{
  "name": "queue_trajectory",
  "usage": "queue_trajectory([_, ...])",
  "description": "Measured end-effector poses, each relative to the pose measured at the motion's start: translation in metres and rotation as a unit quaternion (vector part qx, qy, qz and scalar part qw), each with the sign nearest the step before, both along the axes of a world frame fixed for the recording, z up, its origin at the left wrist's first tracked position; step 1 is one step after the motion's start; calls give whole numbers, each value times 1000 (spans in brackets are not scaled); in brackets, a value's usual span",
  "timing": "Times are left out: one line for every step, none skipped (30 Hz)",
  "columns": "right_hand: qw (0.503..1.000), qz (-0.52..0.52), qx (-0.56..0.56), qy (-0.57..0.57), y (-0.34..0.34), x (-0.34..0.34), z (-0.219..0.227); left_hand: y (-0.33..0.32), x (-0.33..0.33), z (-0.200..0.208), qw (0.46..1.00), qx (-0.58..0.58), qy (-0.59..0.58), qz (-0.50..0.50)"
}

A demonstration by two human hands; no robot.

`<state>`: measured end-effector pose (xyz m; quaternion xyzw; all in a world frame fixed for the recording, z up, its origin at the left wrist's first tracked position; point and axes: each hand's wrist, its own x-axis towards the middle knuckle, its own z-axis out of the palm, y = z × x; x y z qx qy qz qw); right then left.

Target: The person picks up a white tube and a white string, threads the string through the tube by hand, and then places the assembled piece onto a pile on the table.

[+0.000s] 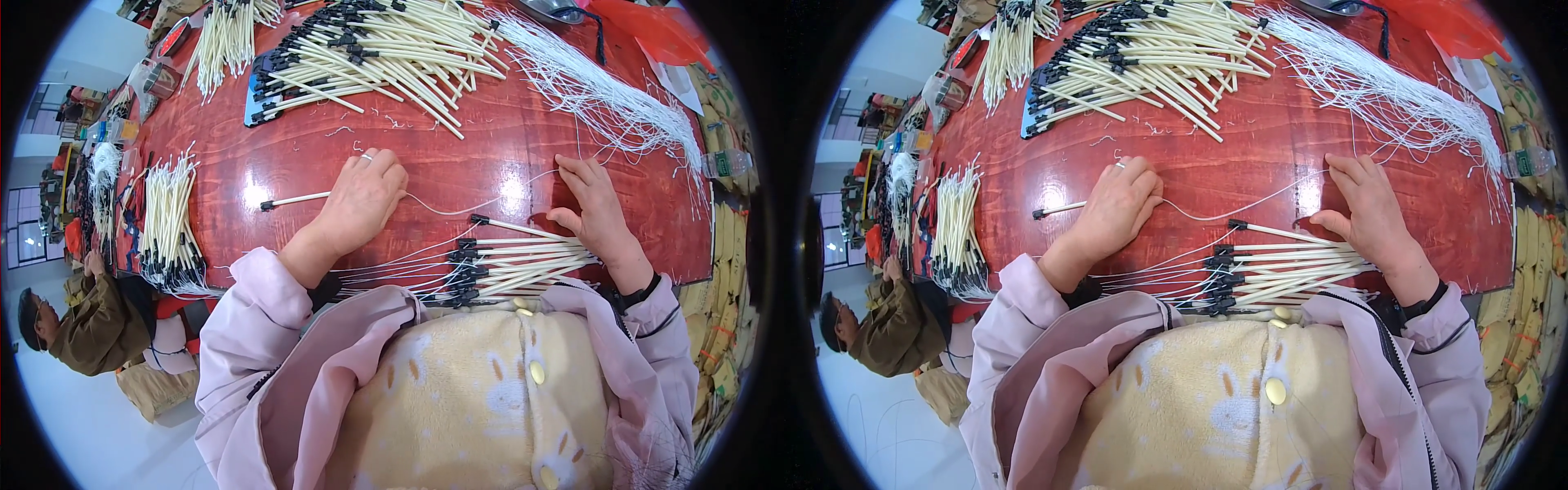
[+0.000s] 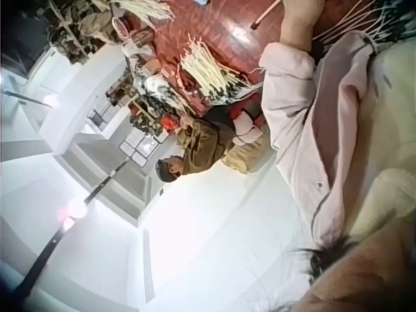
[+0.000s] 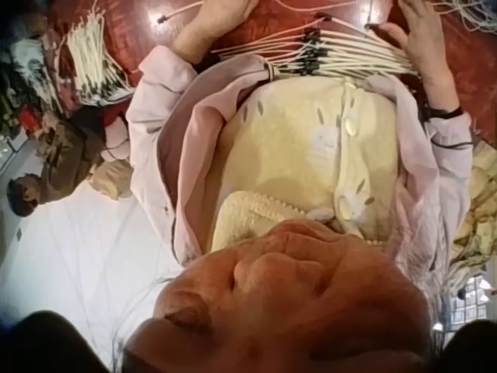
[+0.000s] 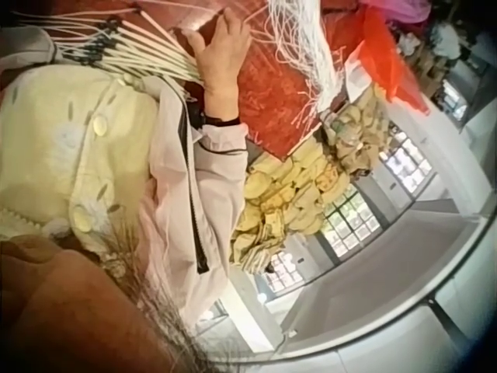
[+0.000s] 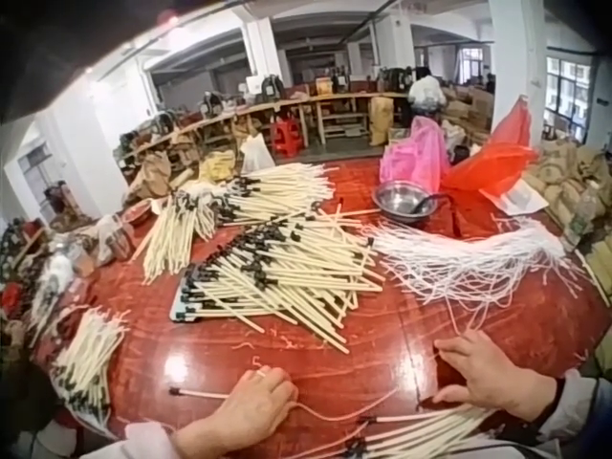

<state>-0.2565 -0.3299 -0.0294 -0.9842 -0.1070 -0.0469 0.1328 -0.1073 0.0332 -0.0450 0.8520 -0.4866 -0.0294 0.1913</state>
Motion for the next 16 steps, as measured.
queue_trajectory([1000, 1, 1, -1, 0, 0, 0, 2, -2, -1, 1000, -1, -19, 18])
queue_trajectory([1000, 0, -1, -3, 1, 0, -1, 4, -3, -2, 1000, 0, -20, 19])
queue_trajectory([1000, -1, -2, -5, 1, 0, -1, 8, -4, -2, 999, 3, -25, 44])
queue_trajectory([1000, -3, -4, -8, 2, 1, -1, 11, -5, -2, 997, 6, -30, 68])
queue_trajectory([1000, -2, -4, -9, 2, 0, -1, 14, -5, -2, 995, 9, -35, 92])
queue_trajectory([1000, -6, -6, -7, 3, 0, -1, 15, -5, -2, 995, 9, -36, 93])
queue_trajectory([1000, -10, -8, -5, 3, -1, -2, 17, -4, -3, 994, 7, -25, 105])
queue_trajectory([1000, -14, -11, -3, 4, 0, -2, 18, -4, -3, 993, 5, -14, 117])
queue_trajectory([1000, -15, -11, -4, 4, -1, -2, 19, -4, -3, 992, 2, -3, 128])
queue_trajectory([1000, -12, -13, -6, 5, -1, -2, 21, -4, 0, 992, 2, -3, 127])
queue_trajectory([1000, -10, -14, -7, 6, -1, -3, 27, -5, 3, 991, -11, 5, 133])
queue_trajectory([1000, -8, -15, -8, 6, -2, -4, 33, -4, 7, 990, -23, 14, 138])
queue_trajectory([1000, -9, -16, -8, 5, -3, -4, 39, -3, 9, 989, -35, 23, 143])
queue_trajectory([1000, -12, -16, -2, 6, -3, -4, 47, -1, 9, 989, -35, 24, 143])
queue_trajectory([1000, -14, -17, 3, 6, -2, -4, 55, 1, 7, 989, -16, 35, 145])
queue_trajectory([1000, -16, -18, 9, 7, -2, -3, 63, 4, 5, 988, 3, 47, 147])
